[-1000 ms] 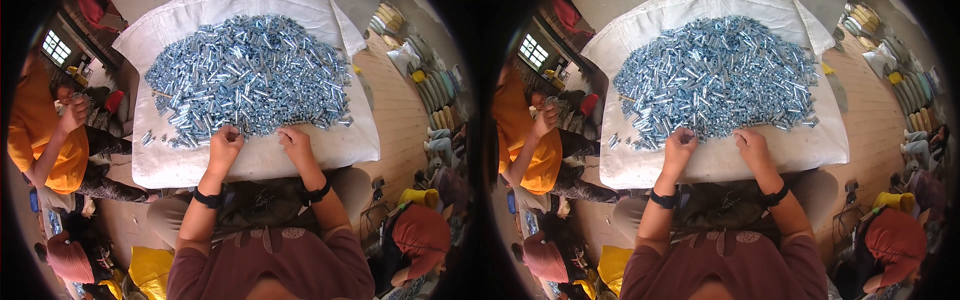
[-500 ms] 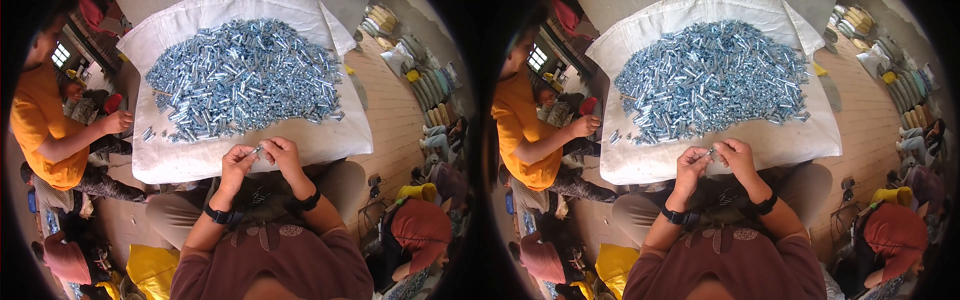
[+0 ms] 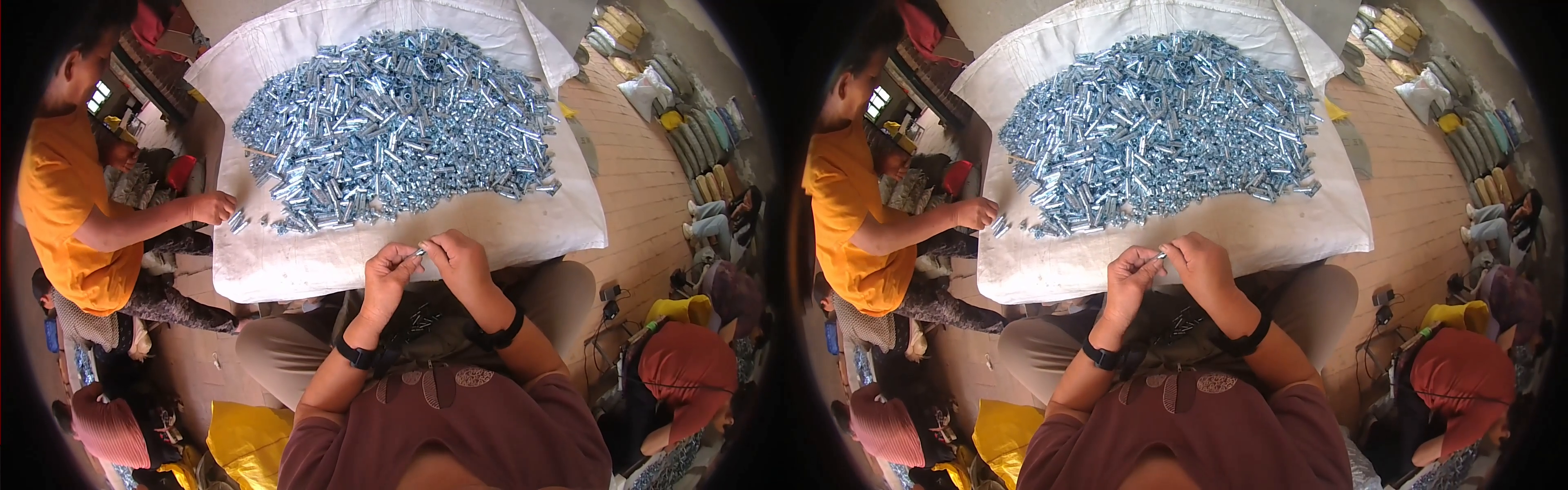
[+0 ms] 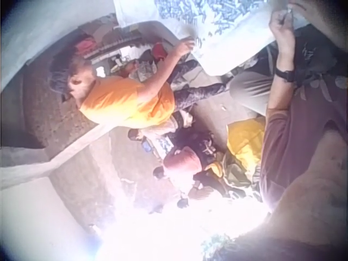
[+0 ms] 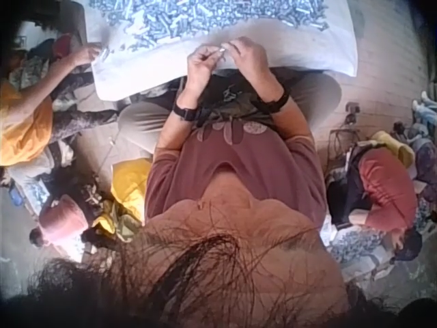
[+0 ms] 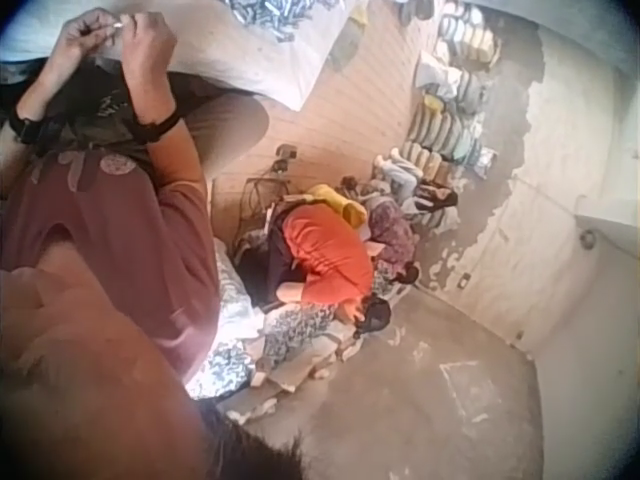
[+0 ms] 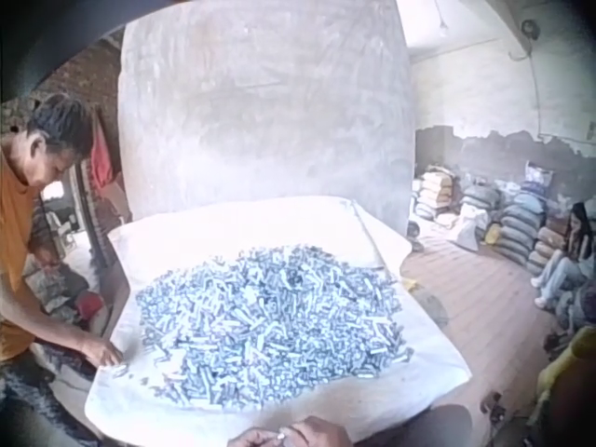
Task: Inspecting and sorting a large pile of small metal fasteners or bolts into containers and bags while sitting on the floor.
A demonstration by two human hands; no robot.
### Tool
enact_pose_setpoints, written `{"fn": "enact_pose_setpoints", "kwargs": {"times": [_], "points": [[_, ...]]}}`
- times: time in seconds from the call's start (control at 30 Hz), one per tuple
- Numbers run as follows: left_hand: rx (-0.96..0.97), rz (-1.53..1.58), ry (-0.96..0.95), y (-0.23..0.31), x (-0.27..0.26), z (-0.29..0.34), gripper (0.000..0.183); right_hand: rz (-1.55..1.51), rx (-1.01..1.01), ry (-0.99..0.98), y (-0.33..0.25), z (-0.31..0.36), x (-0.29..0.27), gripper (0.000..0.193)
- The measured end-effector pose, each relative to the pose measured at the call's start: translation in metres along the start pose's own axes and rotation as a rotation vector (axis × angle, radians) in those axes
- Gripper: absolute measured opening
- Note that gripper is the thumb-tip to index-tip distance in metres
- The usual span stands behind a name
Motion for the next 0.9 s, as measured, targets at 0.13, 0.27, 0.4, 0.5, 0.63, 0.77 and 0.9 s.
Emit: {"fn": "enact_pose_setpoints", "kwargs": {"times": [0.13, 0.27, 0.4, 0.5, 0.63, 0.77, 0.9], "points": [[-0.037, 0.04, 0.042, -0.007, 0.003, 0.0, 0.003, 0.011, -0.011, 0.052, -0.007, 0.01, 0.011, 0.013], [0.024, -0.099, 0.034, -0.014, -0.004, -0.006, 0.008, 0.096, 0.042, -0.057, 0.012, 0.01, 0.018, 0.015], [0.232, -0.608, -0.059, 0.006, -0.015, -0.01, 0.016, 0.36, 0.026, -0.022, 0.055, -0.014, 0.012, 0.021], [0.478, -0.919, 0.379, 0.041, -0.035, -0.031, 0.019, 0.539, 0.038, -0.138, 0.067, -0.027, 0.022, 0.021], [0.366, -1.215, 0.655, 0.044, -0.057, -0.067, 0.02, 0.529, 0.019, -0.096, 0.074, -0.027, 0.03, 0.022], [0.382, -1.34, 0.667, 0.041, -0.057, -0.078, 0.01, 0.544, 0.052, -0.124, 0.071, -0.024, 0.028, 0.022], [0.311, -1.474, 0.651, 0.046, -0.052, -0.083, 0.011, 0.59, 0.129, -0.151, 0.074, -0.026, 0.03, 0.019]]}}
Point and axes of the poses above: each hand's wrist, its own z-axis away from the middle knuckle, its own x-axis out of the palm, y = z × x, the point moved 3 cm from there along -z, towards the middle knuckle, and after that the axes turned 14 degrees about -x, right-handed, at the moved point
